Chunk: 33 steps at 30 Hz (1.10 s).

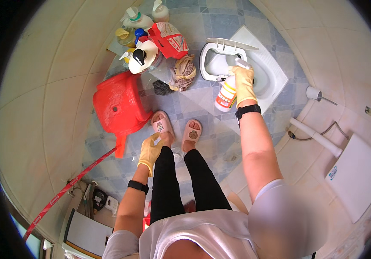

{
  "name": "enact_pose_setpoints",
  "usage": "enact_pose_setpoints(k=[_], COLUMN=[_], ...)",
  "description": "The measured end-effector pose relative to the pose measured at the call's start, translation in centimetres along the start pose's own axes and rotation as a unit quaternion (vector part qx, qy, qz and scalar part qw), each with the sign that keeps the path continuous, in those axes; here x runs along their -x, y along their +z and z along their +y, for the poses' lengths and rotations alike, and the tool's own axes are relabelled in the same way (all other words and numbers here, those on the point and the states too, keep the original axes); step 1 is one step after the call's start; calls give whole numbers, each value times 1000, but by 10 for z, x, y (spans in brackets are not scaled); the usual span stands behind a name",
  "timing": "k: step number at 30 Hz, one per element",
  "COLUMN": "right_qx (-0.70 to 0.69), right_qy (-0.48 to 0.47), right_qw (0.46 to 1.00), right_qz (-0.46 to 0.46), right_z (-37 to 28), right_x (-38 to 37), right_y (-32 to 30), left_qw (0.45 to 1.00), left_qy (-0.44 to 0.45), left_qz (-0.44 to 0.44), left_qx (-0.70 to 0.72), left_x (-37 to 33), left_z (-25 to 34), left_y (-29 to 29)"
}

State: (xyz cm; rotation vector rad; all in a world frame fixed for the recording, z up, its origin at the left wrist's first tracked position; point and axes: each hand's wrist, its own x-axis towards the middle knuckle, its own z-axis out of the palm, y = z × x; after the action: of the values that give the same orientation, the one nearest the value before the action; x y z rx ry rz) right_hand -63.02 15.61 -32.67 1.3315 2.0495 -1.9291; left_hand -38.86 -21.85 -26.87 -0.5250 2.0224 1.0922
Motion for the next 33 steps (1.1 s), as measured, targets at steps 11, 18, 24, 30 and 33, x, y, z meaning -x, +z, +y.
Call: enact_pose_setpoints(k=[11,18,24,30,33], right_qx=[54,19,131,-8,38], right_qy=[32,-24,1,-23,-45], right_qw=[997,993,991,995,982], right_qz=[44,-117,-13,-101,-178], right_z=[-39,-29,-26,-37,-46], right_x=[-7,16,-11,0,16], right_y=[-10,20,7,-38,-20], left_qw=[998,997,995,990,983], left_qy=[40,58,96,93,173], left_qz=[-17,6,7,-44,-40], left_qx=[-47,-49,-28,92,46], left_x=[-15,-20,-31,-83,-135], left_z=[4,12,17,73,104], left_y=[11,17,29,27,24])
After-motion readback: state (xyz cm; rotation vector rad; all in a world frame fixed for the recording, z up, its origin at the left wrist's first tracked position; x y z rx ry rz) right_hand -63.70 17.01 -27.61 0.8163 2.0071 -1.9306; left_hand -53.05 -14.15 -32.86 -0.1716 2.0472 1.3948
